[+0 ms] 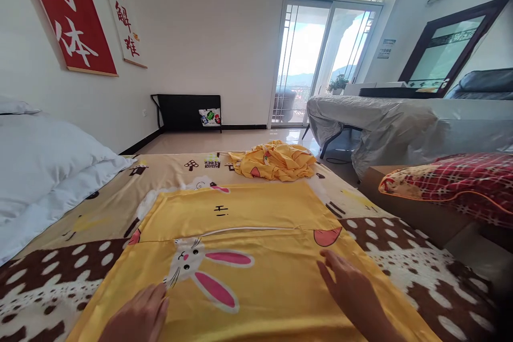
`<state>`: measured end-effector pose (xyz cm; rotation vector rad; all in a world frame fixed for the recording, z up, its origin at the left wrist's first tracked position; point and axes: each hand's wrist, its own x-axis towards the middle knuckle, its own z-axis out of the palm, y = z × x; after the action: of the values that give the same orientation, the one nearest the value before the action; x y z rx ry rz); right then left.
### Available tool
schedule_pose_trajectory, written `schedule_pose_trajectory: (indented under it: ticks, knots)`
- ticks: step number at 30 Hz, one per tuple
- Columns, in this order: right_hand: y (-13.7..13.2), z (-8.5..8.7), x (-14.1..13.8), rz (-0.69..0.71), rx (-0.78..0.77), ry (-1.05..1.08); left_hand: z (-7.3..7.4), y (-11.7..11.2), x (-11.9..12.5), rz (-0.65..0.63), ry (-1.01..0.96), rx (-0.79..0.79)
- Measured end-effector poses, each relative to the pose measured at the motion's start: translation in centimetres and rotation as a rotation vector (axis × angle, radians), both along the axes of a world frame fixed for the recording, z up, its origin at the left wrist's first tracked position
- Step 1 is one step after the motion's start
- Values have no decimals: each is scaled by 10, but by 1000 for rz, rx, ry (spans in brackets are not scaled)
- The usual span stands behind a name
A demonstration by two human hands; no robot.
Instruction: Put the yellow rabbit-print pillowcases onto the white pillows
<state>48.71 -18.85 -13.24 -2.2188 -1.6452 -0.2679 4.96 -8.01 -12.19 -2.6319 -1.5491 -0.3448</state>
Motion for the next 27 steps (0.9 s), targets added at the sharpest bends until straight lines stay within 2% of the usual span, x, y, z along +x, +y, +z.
schedule_pose_trajectory:
  ticks: [2, 4, 6, 7, 9, 11, 13, 15, 17, 18, 20, 22, 23, 25, 27]
  knots:
    - [37, 18, -55, 281, 67, 18, 14, 8, 64, -193, -3, -28]
    - [68, 25, -104, 540, -18, 39, 18, 17, 116, -264, 4, -35]
    - [87, 21, -127, 632, -164, 81, 9, 27, 136, -287, 23, -48]
    - [92, 16, -126, 648, -244, 101, 1, 33, 131, -291, 36, -60]
    - [91, 2, -101, 622, -356, 126, -19, 44, 92, -279, 57, -79]
    - [76, -14, -54, 523, -342, 114, -37, 54, 30, -233, 52, -61]
    - [52, -30, 1, 371, -303, 80, -51, 59, -36, -109, 54, -65]
    - [26, -45, 52, 200, -305, 60, -60, 59, -85, 31, 88, -99]
    - [7, -56, 88, 105, -329, 52, -64, 56, -109, 118, 126, -110]
    - [3, -59, 99, 70, -333, 40, -63, 55, -110, 139, 144, -101]
    - [8, -57, 102, 34, -305, -2, -55, 53, -91, 134, 156, -50]
    - [32, -45, 80, 48, -228, -42, -41, 55, -49, 55, 137, 5]
    - [50, -36, 60, 83, -181, -46, -33, 58, -21, -26, 128, 6]
    - [92, -15, 8, 267, -135, 10, -18, 68, 43, -164, 98, -45]
    - [135, 1, -47, 455, -132, 91, -9, 84, 104, -208, 81, -146]
